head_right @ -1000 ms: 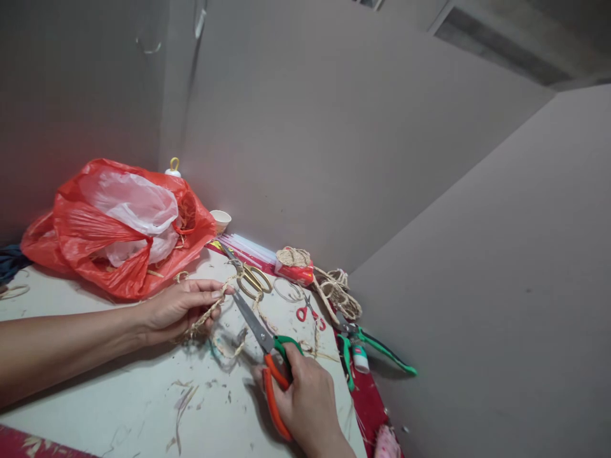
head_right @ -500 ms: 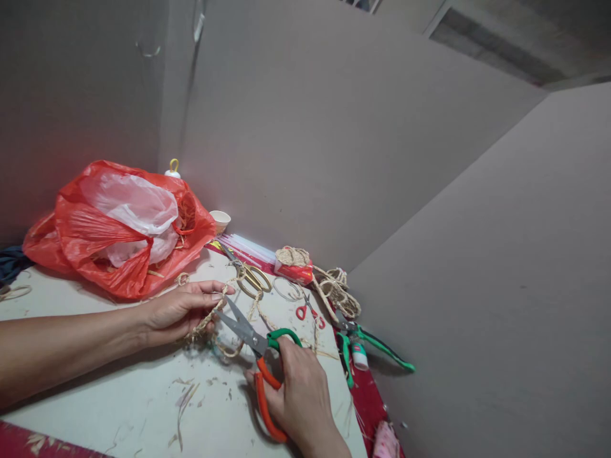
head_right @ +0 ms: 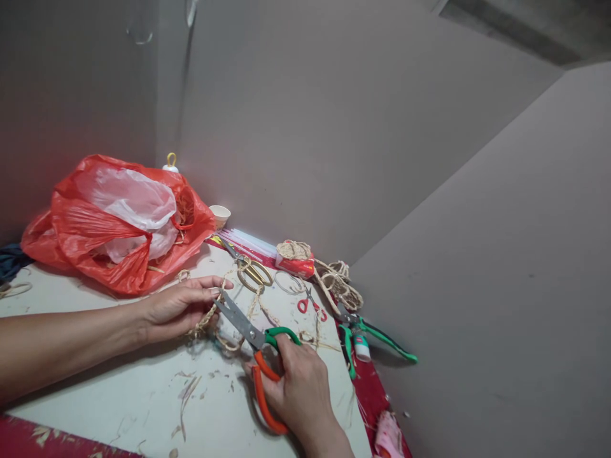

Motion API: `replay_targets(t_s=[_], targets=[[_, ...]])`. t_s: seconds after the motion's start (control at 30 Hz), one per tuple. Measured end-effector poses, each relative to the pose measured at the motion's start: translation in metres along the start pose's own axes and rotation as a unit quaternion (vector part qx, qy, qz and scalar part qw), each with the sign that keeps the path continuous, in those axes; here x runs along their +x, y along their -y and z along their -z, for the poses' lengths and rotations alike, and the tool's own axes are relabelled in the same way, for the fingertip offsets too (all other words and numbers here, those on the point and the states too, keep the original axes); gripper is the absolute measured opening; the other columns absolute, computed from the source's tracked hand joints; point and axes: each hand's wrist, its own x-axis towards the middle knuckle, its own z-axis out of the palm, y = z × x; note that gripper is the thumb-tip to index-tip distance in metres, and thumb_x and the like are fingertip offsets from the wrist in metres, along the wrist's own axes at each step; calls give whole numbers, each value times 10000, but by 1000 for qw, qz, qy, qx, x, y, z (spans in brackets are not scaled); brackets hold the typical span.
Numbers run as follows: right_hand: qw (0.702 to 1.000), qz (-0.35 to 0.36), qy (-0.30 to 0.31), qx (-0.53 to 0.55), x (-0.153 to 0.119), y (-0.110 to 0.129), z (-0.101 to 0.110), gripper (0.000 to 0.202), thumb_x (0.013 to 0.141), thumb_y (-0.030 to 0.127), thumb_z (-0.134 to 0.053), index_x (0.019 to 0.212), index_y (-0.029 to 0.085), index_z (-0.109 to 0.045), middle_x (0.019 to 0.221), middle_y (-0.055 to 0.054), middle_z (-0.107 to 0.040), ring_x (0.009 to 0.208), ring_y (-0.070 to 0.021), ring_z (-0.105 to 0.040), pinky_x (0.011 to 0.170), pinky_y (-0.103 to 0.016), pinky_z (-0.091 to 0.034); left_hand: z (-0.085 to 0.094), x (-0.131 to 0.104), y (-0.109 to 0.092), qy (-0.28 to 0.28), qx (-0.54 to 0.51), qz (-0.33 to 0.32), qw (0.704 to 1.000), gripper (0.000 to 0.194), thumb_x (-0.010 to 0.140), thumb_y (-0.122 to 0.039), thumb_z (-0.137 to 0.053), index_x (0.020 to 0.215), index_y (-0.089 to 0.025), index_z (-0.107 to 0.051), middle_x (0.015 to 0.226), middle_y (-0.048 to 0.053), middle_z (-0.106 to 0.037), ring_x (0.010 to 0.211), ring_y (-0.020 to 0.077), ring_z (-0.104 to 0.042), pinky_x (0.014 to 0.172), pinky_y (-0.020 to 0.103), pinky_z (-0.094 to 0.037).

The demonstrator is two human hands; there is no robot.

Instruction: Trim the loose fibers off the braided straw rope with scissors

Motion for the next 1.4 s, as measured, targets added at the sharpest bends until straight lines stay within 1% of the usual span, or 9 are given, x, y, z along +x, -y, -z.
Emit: replay_targets(t_s=[0.57,0.83,0.9,0.97,1.07,1.13,1.2,1.3,1.4], targets=[[997,19,-46,-57,1,-1,6,366,762,556,-551,697,199,-599,454,24,-521,442,-137,-499,515,-249,-310,0,4,-1,-74,-9,-10,997,161,799,15,-500,853,-93,-606,755,57,-594,618,85,-561,589,193,-470],[997,29,-58,-37,0,-2,6,354,775,533,-554,662,198,-577,450,25,-503,415,-119,-464,473,-238,-301,1,4,-2,-67,-5,-18,998,154,799,14,-500,850,-94,-597,691,35,-581,556,66,-541,549,168,-464],[998,4,-68,0,-2,-4,4,351,758,539,-571,683,196,-578,457,32,-495,416,-112,-452,461,-230,-313,2,3,-2,-60,-4,-19,998,140,796,7,-509,847,-95,-590,687,33,-579,563,68,-547,550,166,-465],[993,-58,-75,72,-4,-7,2,326,742,518,-593,689,198,-564,472,40,-489,424,-104,-440,447,-219,-330,3,3,-2,-43,-2,-18,999,135,795,-7,-521,866,-103,-585,679,26,-570,575,72,-556,559,169,-468],[950,-203,-73,226,-3,-7,6,309,714,491,-633,684,200,-533,535,31,-521,462,-106,-466,452,-214,-377,4,1,-2,-7,15,-3,1000,132,803,-51,-540,909,-119,-580,676,18,-560,596,85,-575,586,193,-478],[895,-295,-69,327,1,-5,11,319,701,493,-652,729,201,-527,554,36,-517,461,-109,-466,442,-222,-385,3,-1,-3,20,43,10,999,103,804,-93,-565,901,-125,-577,673,12,-555,587,88,-575,589,205,-475],[834,-344,-64,427,7,2,18,342,697,494,-664,801,207,-511,550,52,-491,453,-109,-455,433,-227,-383,0,-5,-3,44,91,16,995,81,799,-144,-600,873,-133,-571,654,5,-554,569,87,-564,570,199,-453],[748,-343,-51,566,16,17,27,354,692,457,-689,824,211,-471,591,49,-510,508,-116,-500,485,-237,-424,-8,-12,2,68,206,12,976,128,782,-228,-649,834,-154,-558,621,-8,-553,540,84,-530,522,183,-396],[686,-301,-59,659,20,37,33,343,680,435,-698,791,198,-476,714,-1,-601,549,-114,-546,538,-255,-468,-18,-20,13,89,340,-8,936,199,753,-301,-683,814,-152,-566,705,6,-581,526,69,-474,497,187,-346]])
